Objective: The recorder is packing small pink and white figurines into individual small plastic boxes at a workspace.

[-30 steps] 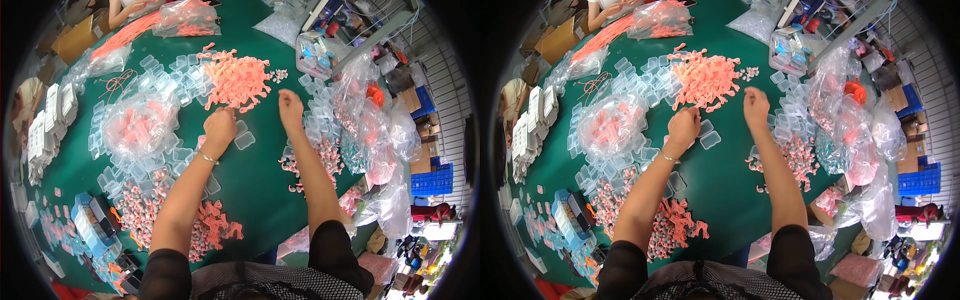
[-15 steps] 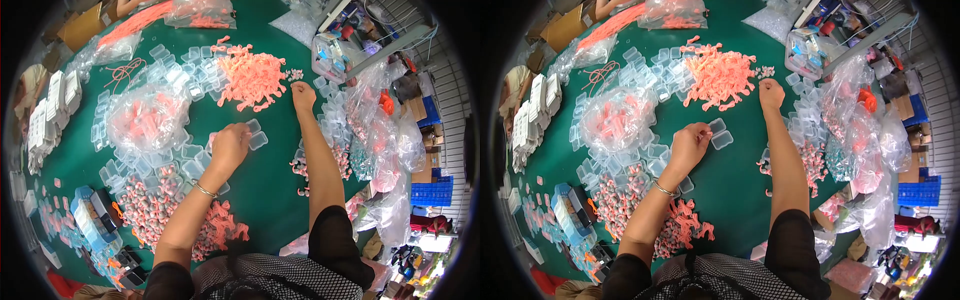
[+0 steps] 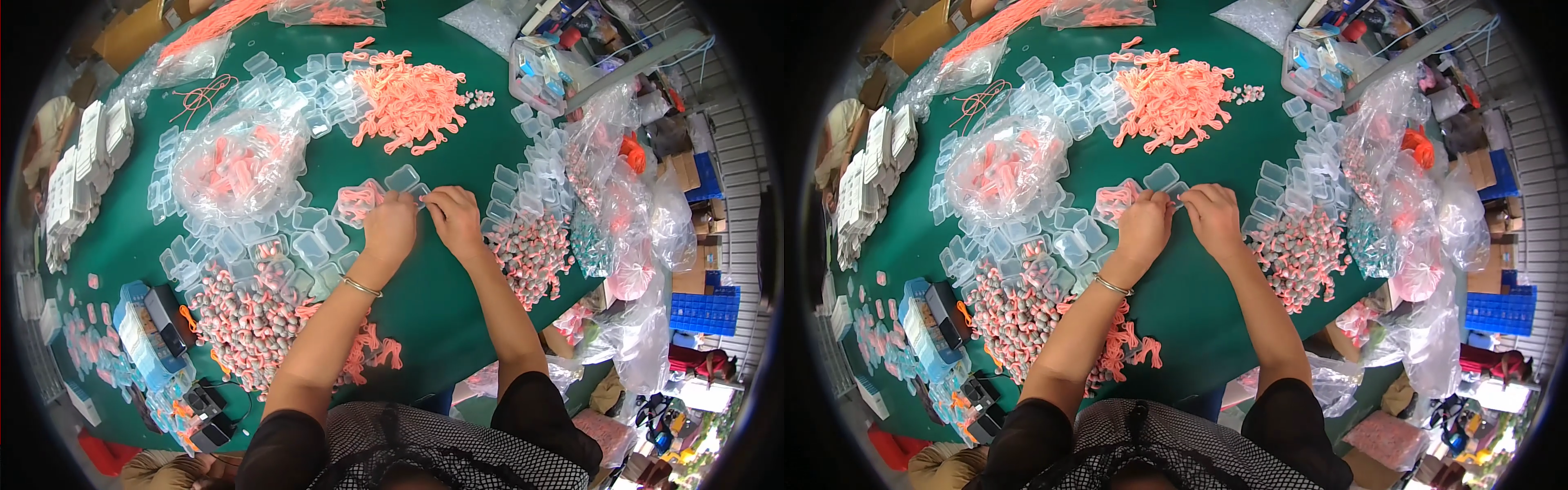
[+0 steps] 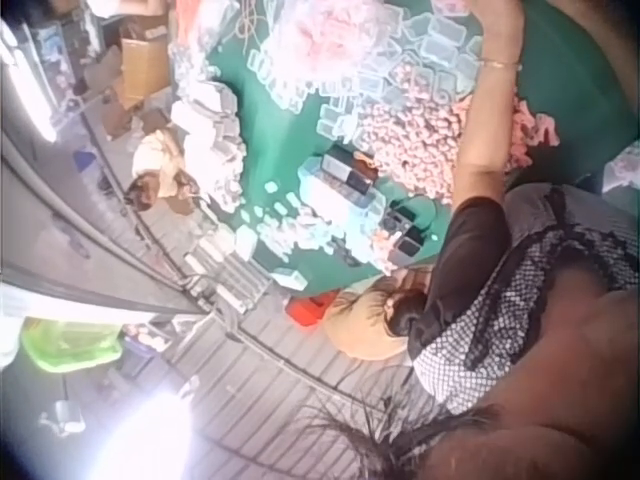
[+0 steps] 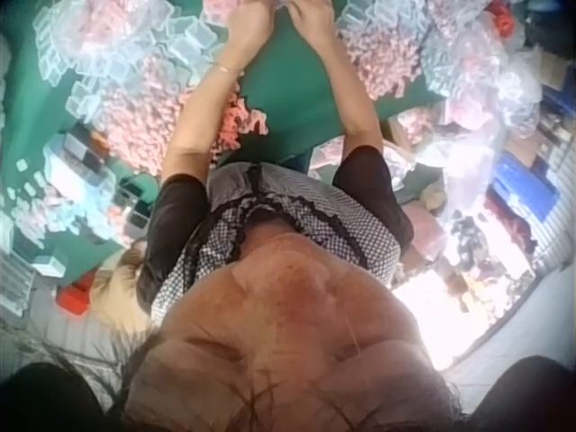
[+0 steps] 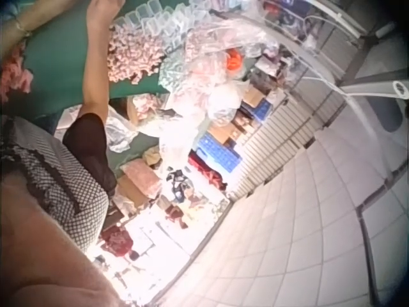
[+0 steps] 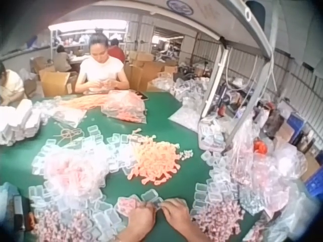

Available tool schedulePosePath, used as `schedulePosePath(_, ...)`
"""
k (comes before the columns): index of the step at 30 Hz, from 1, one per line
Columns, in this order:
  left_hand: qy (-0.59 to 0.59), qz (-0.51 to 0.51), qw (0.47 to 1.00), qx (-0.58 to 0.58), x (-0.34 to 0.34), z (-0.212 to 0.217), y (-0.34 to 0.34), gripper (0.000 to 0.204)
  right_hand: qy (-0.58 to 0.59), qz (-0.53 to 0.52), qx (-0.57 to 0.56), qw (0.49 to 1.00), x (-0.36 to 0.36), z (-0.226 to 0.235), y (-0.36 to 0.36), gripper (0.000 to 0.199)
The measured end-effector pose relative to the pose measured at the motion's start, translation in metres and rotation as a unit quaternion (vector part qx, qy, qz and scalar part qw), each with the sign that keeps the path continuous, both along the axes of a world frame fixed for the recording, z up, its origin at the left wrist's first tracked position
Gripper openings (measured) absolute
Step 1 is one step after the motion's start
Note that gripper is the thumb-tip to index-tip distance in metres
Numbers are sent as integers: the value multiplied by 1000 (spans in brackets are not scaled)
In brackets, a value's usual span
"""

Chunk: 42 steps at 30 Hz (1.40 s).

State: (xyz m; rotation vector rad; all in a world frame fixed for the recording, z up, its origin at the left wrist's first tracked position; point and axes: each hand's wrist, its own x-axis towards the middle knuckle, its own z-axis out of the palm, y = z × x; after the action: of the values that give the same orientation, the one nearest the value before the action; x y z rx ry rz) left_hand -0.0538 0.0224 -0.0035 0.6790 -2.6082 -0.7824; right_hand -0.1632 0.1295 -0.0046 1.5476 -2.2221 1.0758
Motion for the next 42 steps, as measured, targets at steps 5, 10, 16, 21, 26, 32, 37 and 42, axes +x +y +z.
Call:
schedulePosePath(5, 3, 33, 999, 31, -6, 3, 1, 12, 39, 30, 5, 999, -9, 3, -7, 17)
schedulePosePath(10, 16, 26, 999, 17, -6, 1, 0, 20, 49, 44, 33, 997, -9, 2, -8, 15)
schedulePosePath(16, -12, 23, 999, 26, -1, 5, 8, 33, 33, 43, 25, 998, -10, -1, -7, 13)
schedulePosePath(21, 23, 28, 999, 10, 5, 0, 9, 35, 38, 48, 42, 997, -10, 7, -7, 10)
schedulePosePath(26, 52, 33, 998, -1, 6, -9, 11, 43, -25, 32, 69, 997, -12, 8, -3, 9)
schedulePosePath(32, 67, 47, 996, -25, 5, -14, 14, 44, -54, 9, 172, 983, -18, 11, -8, 5)
schedulePosePath(37, 69, 49, 996, -36, 5, -18, 14, 45, -41, -25, 273, 961, -17, 23, -17, 5)
schedulePosePath(42, 66, 41, 997, -23, 6, -18, 14, 45, -33, -20, 286, 957, -13, 25, -20, 7)
